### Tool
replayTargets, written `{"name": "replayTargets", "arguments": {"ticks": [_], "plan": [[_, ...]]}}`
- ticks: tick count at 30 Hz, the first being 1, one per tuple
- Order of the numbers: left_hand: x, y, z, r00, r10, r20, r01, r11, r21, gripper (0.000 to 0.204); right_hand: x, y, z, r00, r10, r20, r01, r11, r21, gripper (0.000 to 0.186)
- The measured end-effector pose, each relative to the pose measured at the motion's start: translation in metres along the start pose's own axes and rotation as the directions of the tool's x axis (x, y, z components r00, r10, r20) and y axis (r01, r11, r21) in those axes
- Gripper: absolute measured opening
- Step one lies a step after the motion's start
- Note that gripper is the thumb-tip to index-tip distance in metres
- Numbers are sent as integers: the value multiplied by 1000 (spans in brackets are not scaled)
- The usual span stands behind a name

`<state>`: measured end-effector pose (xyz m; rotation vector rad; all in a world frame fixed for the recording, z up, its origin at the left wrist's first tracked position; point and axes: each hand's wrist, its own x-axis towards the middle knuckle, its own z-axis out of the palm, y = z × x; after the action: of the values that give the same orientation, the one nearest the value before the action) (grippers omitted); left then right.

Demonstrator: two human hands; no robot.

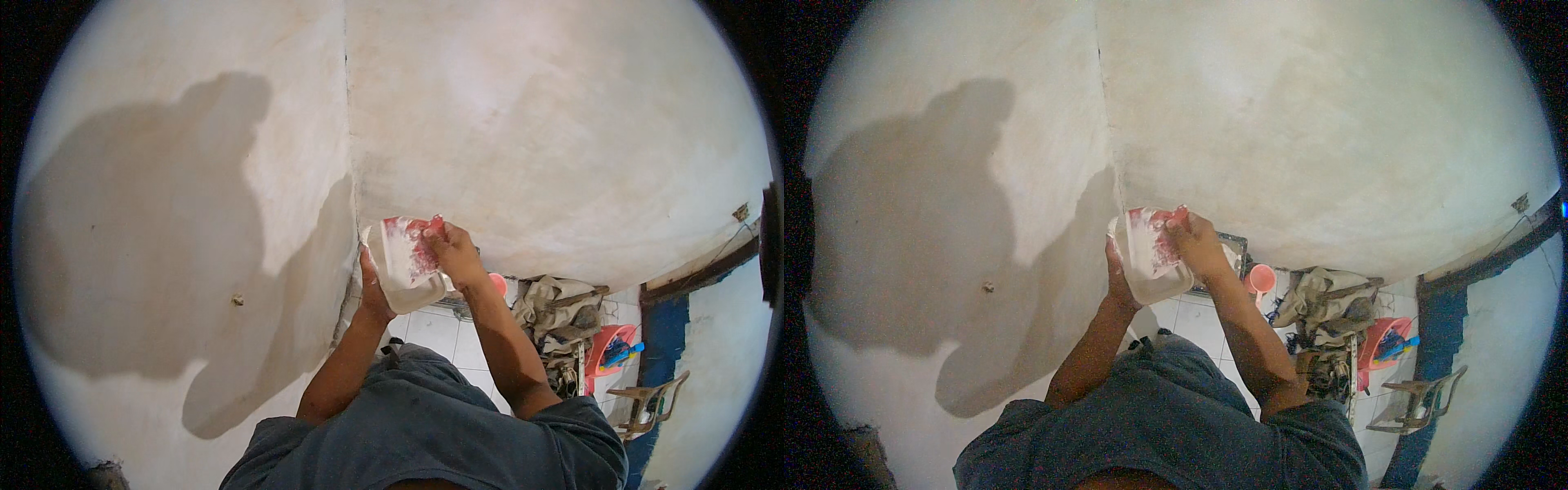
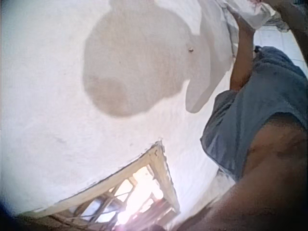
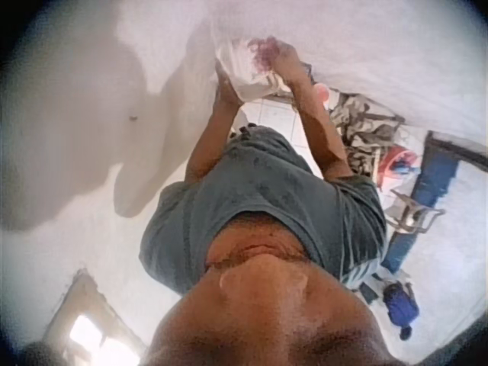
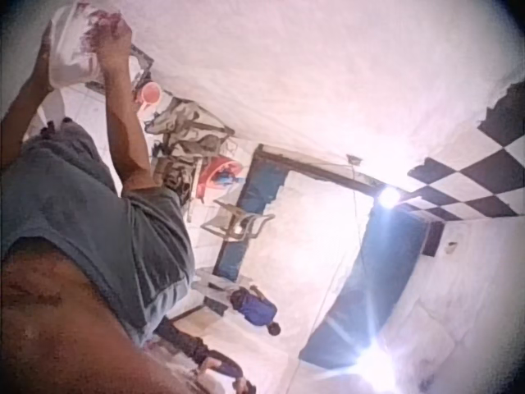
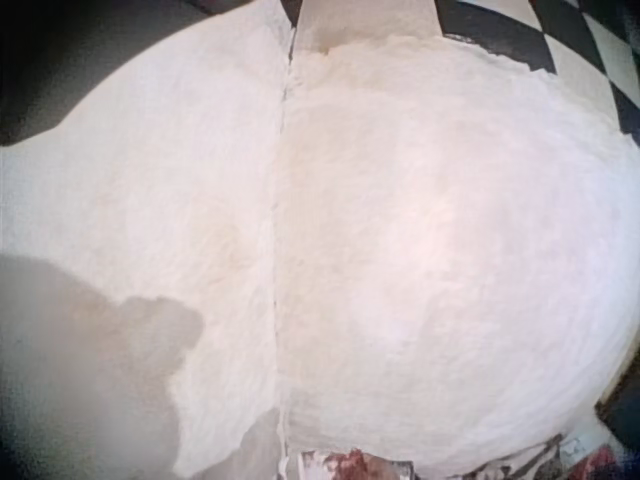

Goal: The person applies plaster mixture onto an interior wall corner. The person holds a plastic container of plaster compound with one hand and uses a putty knife to scrape and spread the mixture smoothly along the joints and surfaces of the wall.

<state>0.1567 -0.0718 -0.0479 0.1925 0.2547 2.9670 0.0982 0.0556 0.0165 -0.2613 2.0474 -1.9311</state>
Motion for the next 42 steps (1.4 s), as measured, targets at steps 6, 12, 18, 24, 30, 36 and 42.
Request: {"name": "replayTargets", "arguments": {"ticks": [6, 12, 18, 24, 30, 36, 42], "plan": [[-5, 15, 8, 1000, 15, -26, -15, 1000, -18, 82, 14, 21, -24, 994, 103, 36, -109, 947, 303, 20], [-8, 31, -24, 959, 126, -255, -108, 991, 82, 80, 23, 12, -9, 972, 227, 65, -219, 762, 609, 24], [-12, 44, -45, 890, 210, -404, -179, 977, 115, 73, 92, 86, -12, 968, 235, 90, -224, 644, 731, 27], [-13, 44, -68, 823, 307, -477, -198, 944, 265, 82, 193, 176, 24, 927, 375, -31, -190, 537, 822, 18], [0, 50, -88, 757, 367, -540, -206, 919, 336, 86, 252, 192, 44, 912, 406, -56, -158, 476, 865, 12], [15, 58, -95, 751, 354, -558, -220, 930, 293, 86, 273, 103, 32, 950, 283, -134, -53, 567, 822, 15], [20, 60, -109, 753, 322, -574, -196, 942, 272, 90, 242, 179, 38, 885, 461, -63, -235, 559, 795, 16]]}}
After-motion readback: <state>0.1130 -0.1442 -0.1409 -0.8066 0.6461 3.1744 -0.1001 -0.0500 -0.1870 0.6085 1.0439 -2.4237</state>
